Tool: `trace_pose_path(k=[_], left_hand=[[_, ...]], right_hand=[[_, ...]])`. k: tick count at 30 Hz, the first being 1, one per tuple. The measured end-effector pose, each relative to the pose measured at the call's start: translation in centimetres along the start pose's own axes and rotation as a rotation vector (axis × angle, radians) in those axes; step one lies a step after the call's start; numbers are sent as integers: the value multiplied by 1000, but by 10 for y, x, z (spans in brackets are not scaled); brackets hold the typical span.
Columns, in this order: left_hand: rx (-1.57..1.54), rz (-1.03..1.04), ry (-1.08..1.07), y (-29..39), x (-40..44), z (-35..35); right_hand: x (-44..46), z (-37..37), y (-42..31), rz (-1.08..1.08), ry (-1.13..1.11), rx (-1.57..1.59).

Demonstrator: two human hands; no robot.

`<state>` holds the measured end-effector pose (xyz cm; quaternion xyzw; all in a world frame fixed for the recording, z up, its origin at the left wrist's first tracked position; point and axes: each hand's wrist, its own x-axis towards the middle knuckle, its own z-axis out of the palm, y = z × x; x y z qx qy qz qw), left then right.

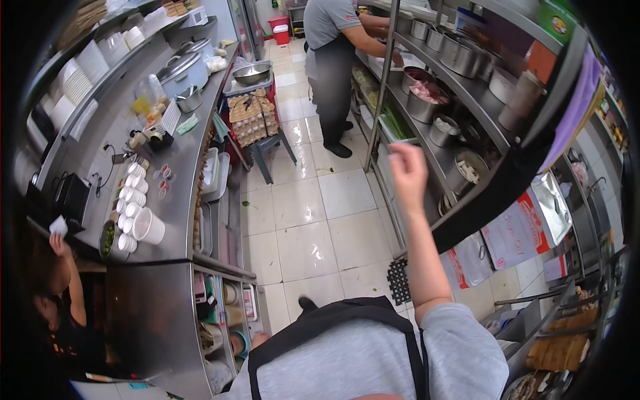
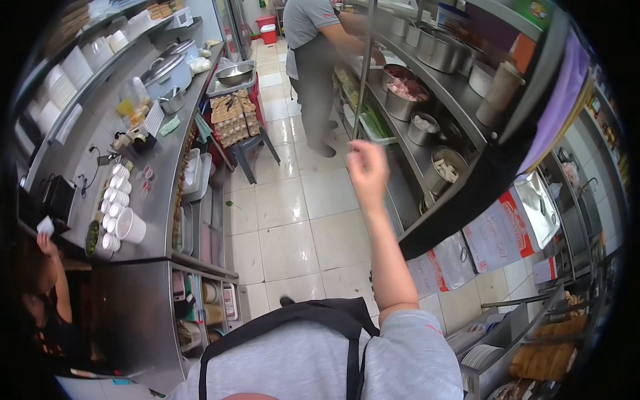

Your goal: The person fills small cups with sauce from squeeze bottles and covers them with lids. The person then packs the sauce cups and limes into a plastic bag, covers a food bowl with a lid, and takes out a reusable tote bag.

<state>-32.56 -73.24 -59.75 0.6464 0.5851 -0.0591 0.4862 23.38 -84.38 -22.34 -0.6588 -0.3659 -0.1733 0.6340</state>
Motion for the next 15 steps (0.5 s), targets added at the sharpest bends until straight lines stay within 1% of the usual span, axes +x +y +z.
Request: trace_pose_path(k=[1,3,5,7,9,11,12,13,14,15], left_hand=[[28,-29,0,-5,3,-11],[52,-91,-19,-18,26,-27],[78,-123,-41,-9,52,-50],[108,-141,-64,7,88,-72],[129,-154,-84,27,134,-95],[143,-179,-103,56,189,-118],[149,-192,-106,76,217,-133],[132,-220,-99,101,251,-148],[107,-235,-84,133,286,-158],[68,-183,-49,163,314,-169]], right_hand=[[-8,30,28,203,-217,34],[-35,75,86,202,-509,-230],[-65,98,156,271,-860,-406],[-97,104,207,410,-938,-443],[-129,94,240,537,-896,-593],[-156,69,263,726,-901,-782],[-172,52,278,755,-916,-819],[-192,34,290,837,-854,-875],[-227,13,335,860,-935,-982],[-222,1,310,1038,-917,-1033]])
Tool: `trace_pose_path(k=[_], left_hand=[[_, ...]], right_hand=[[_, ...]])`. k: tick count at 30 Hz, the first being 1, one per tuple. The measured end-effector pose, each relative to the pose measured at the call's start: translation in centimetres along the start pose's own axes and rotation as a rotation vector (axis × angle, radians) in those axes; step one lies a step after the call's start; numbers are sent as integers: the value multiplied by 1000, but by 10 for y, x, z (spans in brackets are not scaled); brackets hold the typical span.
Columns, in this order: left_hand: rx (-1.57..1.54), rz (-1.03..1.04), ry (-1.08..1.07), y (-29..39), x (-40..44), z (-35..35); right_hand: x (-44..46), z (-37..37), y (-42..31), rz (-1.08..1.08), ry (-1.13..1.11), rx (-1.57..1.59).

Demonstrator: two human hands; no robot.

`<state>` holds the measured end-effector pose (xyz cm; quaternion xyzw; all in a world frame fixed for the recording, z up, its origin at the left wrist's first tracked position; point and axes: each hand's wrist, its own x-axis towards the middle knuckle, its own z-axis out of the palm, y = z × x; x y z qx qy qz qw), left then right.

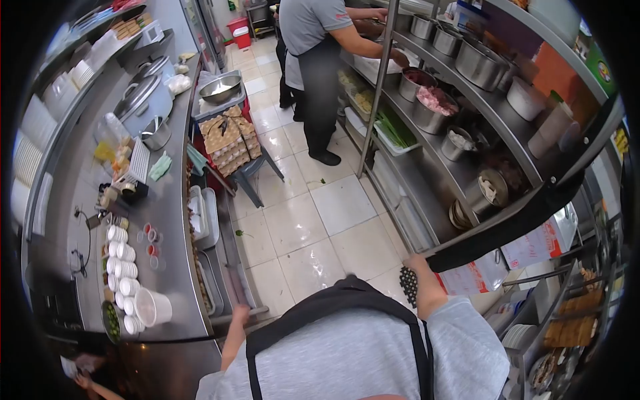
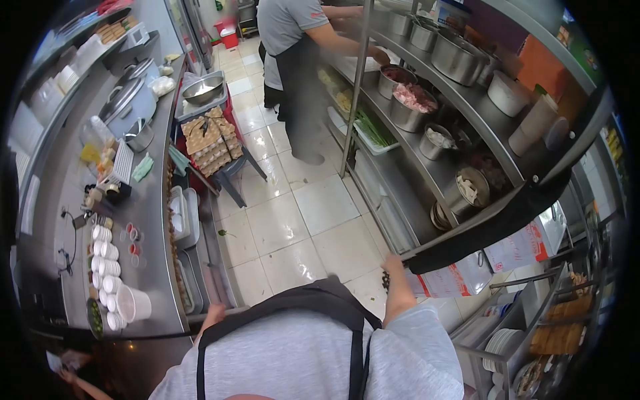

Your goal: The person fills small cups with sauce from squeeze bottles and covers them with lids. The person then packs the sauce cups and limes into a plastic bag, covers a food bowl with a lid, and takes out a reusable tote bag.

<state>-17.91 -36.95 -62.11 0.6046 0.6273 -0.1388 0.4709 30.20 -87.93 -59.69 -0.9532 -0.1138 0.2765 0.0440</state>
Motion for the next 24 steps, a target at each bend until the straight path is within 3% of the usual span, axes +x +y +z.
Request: trace_pose_path(k=[1,2,5,8,11,13,15,17,19,24], left_hand=[[-99,163,32,35,20,-9],[-135,250,71,70,38,-14],[-142,496,110,162,75,-17],[-25,573,132,205,105,13],[224,383,-69,235,98,39],[326,418,-149,241,100,51],[408,512,-117,232,120,51],[228,319,-156,248,102,38],[105,356,-153,251,106,21],[200,341,-82,255,140,-2]], right_hand=[[-4,19,31,-63,75,93],[-2,25,42,155,-64,-9],[17,43,69,177,-137,-165],[55,22,47,320,-105,32],[113,-5,6,397,-78,183],[165,-35,-32,97,51,11],[225,-57,-75,70,200,281],[257,-93,-131,-80,269,320],[263,-139,-198,-258,232,198],[296,-149,-301,-288,192,234]])
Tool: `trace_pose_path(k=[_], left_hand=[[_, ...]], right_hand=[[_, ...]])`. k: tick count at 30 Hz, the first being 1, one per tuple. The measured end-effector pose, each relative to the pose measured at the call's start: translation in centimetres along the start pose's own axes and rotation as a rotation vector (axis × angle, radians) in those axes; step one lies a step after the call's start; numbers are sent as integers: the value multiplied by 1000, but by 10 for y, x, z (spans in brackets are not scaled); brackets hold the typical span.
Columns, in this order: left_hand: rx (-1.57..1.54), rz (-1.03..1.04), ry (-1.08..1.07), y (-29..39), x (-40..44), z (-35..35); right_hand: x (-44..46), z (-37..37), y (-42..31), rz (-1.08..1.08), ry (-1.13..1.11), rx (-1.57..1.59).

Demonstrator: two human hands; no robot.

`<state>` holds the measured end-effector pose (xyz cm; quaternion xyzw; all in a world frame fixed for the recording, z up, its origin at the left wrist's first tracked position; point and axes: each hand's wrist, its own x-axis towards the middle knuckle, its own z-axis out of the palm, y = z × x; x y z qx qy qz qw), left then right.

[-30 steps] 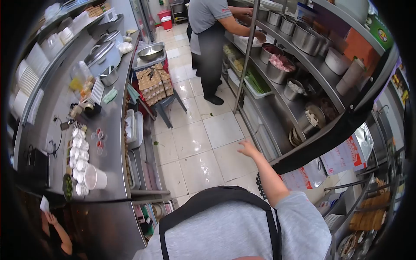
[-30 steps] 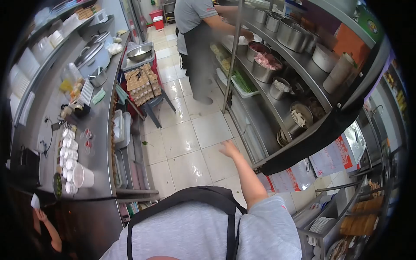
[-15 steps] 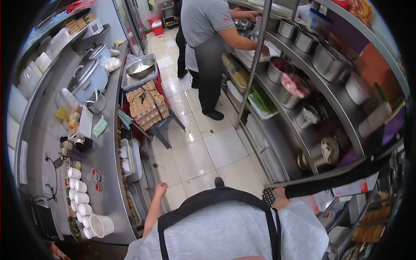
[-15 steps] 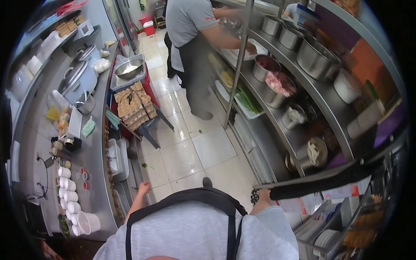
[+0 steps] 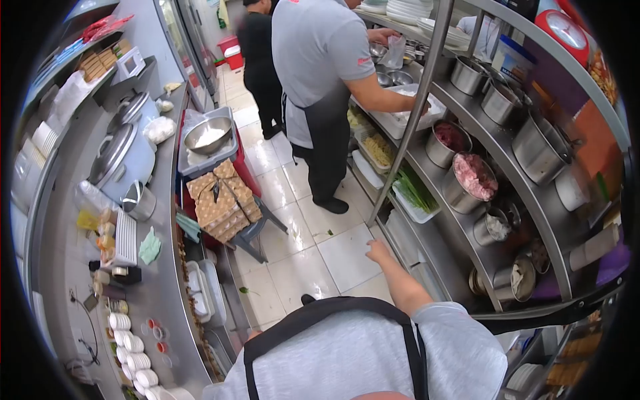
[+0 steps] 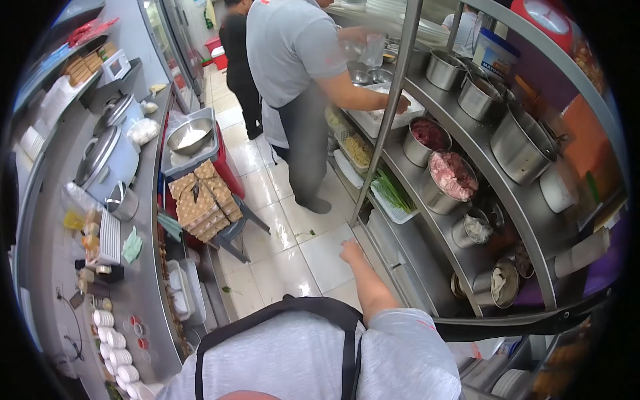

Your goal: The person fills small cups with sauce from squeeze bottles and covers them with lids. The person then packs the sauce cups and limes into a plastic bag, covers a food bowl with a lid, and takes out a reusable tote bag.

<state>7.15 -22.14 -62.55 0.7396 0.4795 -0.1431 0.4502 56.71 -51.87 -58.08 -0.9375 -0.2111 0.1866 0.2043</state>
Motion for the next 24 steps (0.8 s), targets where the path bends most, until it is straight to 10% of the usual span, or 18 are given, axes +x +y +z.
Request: trace_pose_path(k=[11,24], left_hand=[[119,105,21,84,136,-77],[103,97,-27,122,176,-36]], right_hand=[[23,-8,27,374,-137,-136],[93,24,119,157,-279,-316]])
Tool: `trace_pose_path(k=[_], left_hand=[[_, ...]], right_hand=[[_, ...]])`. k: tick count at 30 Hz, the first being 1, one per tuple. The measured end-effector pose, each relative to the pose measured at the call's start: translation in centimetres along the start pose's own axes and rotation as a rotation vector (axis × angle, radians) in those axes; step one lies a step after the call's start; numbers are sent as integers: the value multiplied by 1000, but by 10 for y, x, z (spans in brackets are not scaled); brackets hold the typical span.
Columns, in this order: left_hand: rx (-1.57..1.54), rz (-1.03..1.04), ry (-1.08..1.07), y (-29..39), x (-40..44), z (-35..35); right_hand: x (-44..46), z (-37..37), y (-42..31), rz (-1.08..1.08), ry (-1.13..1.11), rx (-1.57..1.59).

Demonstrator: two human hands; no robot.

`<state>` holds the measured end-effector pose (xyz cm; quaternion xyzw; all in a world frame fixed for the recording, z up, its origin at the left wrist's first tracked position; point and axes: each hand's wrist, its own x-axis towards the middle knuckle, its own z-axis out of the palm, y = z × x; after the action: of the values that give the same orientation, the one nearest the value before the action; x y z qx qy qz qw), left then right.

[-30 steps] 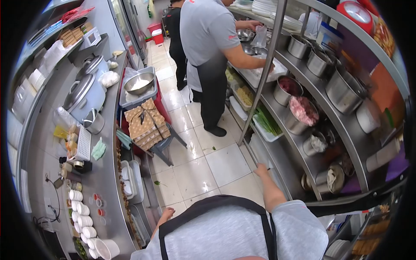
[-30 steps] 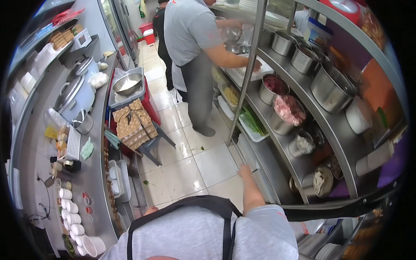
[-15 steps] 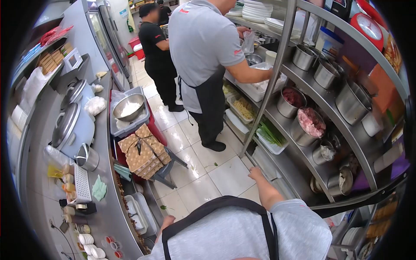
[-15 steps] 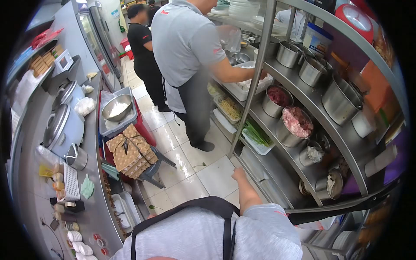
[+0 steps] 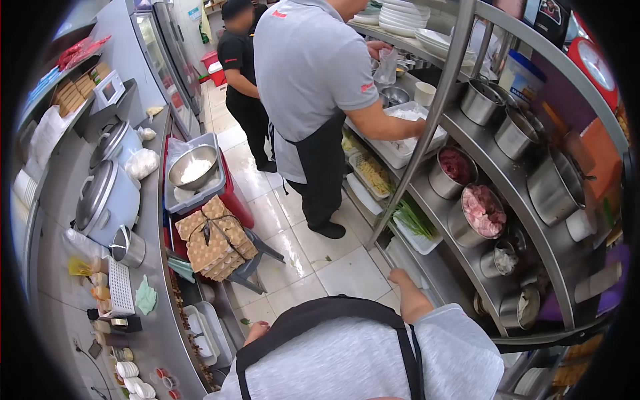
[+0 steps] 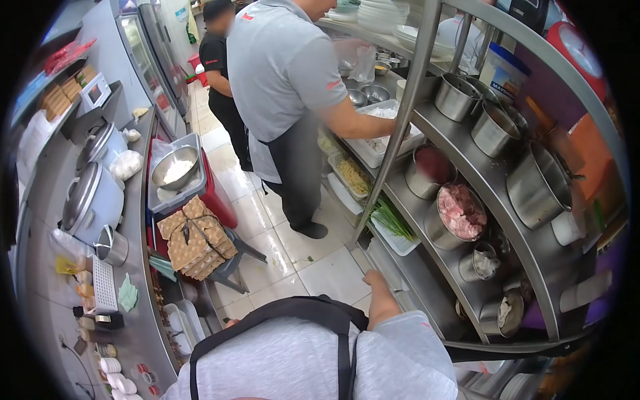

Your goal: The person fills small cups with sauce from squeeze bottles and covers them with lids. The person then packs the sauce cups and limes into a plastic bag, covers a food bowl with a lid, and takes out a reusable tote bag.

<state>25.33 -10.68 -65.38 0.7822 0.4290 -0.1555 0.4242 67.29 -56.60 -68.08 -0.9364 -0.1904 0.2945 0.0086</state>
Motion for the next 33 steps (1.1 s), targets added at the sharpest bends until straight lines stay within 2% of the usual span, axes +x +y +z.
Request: trace_pose_path(k=[2,3,4,5,6,8,11,12,14,15,16,18,20,23,26,28,30,31,32,33], left_hand=[[46,49,4,-14,2,10],[-100,-41,-6,-17,-9,12],[-246,-132,-16,-17,-14,14],[-249,-136,-15,-14,-14,13],[-104,-27,-25,-12,-13,12],[182,179,-46,-16,-12,9],[575,433,-85,-50,-38,16],[626,565,8,-64,-26,27],[393,56,-143,-42,-32,19],[210,-142,-85,-24,-38,21],[166,-149,-26,-8,-48,19],[-7,-174,196,10,-65,27],[-27,-147,309,25,-88,30],[-187,-308,302,31,-129,43],[-293,-466,386,13,-184,73],[-317,-546,429,-16,-217,106],[-345,-736,377,-50,-249,149],[-256,-753,272,-73,-262,173],[-168,-764,163,-91,-275,196],[-186,-782,166,-96,-293,213]], right_hand=[[7,-10,-14,39,45,147],[13,-9,-18,38,42,146],[22,-8,-22,-70,39,100],[30,-8,-26,-179,36,53],[27,-15,-35,-183,32,50],[13,-28,-51,-155,80,242],[6,-36,-63,-154,8,266],[11,-29,-61,-196,-19,229],[40,-3,-39,-358,-30,-51],[40,-11,-40,-315,-137,-99],[38,-24,-44,-271,-238,-163],[41,-39,-49,-444,-286,-357],[43,-49,-51,-331,-225,-36],[108,-29,-62,-438,-285,-184],[164,8,-101,-467,-316,-218],[153,-19,-175,-580,-363,-293],[138,-29,-248,-697,-362,-295],[156,-11,-276,-748,-354,-308],[128,-20,-319,-725,-345,-269],[110,-21,-356,-822,-349,-239]])
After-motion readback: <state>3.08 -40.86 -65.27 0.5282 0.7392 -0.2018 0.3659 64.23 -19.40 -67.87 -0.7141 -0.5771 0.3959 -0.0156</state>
